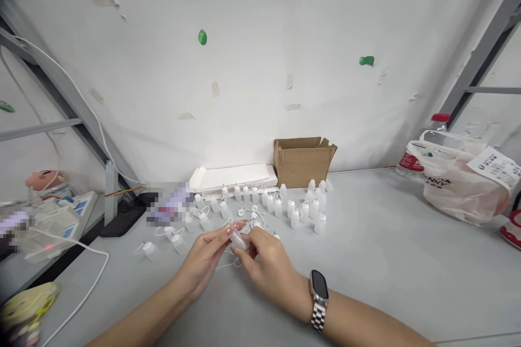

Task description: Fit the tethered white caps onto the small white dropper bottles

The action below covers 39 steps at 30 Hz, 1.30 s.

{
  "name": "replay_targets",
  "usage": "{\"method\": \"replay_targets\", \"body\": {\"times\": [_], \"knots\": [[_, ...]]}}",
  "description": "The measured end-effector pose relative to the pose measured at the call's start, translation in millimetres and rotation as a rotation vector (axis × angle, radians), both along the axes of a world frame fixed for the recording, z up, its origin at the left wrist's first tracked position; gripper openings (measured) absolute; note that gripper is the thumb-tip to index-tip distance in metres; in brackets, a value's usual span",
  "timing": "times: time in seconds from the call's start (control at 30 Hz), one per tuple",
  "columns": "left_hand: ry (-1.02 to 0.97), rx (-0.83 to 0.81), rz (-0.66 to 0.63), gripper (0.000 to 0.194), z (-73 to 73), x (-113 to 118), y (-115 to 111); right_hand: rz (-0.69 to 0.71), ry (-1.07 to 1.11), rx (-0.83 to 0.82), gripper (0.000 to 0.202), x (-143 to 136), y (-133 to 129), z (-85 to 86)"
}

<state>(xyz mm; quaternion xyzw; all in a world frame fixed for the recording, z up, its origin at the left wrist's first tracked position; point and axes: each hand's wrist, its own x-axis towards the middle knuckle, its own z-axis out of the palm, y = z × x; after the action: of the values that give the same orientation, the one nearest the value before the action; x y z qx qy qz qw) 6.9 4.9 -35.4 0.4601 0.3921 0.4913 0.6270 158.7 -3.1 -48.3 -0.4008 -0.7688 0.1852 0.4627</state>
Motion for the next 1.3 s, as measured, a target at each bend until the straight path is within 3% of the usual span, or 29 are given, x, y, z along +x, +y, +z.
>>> {"method": "replay_targets", "body": {"times": [0.1,0.2,0.3,0.43,0.5,0.57,0.77,0.9,1.13,1.3], "knots": [[0.019,0.019,-0.057,0.03,2.1,-1.7,0.7,0.294,0.38,-0.673,0.026,3.6,9.5,9.1],[0.016,0.027,-0.1,0.032,5.3,-2.0,1.9,0.544,0.595,-0.989,0.031,6.8,18.6,13.1],[0.005,0.006,0.008,0.03,6.6,-1.2,3.5,0.542,0.596,-0.961,0.032,5.3,19.4,10.6],[-0.023,-0.03,0.089,0.03,4.3,-0.1,3.1,0.224,0.371,-0.582,0.024,0.8,9.2,6.2],[-0.04,-0.025,0.068,0.029,3.3,0.0,1.3,0.174,0.312,-0.502,0.017,0.2,4.6,6.5],[-0.054,0.0,0.029,0.027,3.3,0.2,-0.9,0.237,0.363,-0.572,0.02,0.7,3.1,8.2],[-0.088,-0.008,-0.075,0.029,6.7,3.0,-4.1,0.593,0.753,-1.019,0.025,2.7,7.1,13.1],[-0.138,-0.122,-0.094,0.033,5.2,3.4,-3.7,0.718,0.807,-1.124,0.022,3.1,6.3,14.2],[-0.223,-0.159,-0.004,0.028,3.0,-1.8,-0.9,0.752,0.762,-1.136,0.025,5.4,8.0,11.8],[-0.106,-0.066,0.063,0.027,5.6,-1.7,0.6,0.549,0.694,-0.994,0.028,4.2,9.0,11.6]]}}
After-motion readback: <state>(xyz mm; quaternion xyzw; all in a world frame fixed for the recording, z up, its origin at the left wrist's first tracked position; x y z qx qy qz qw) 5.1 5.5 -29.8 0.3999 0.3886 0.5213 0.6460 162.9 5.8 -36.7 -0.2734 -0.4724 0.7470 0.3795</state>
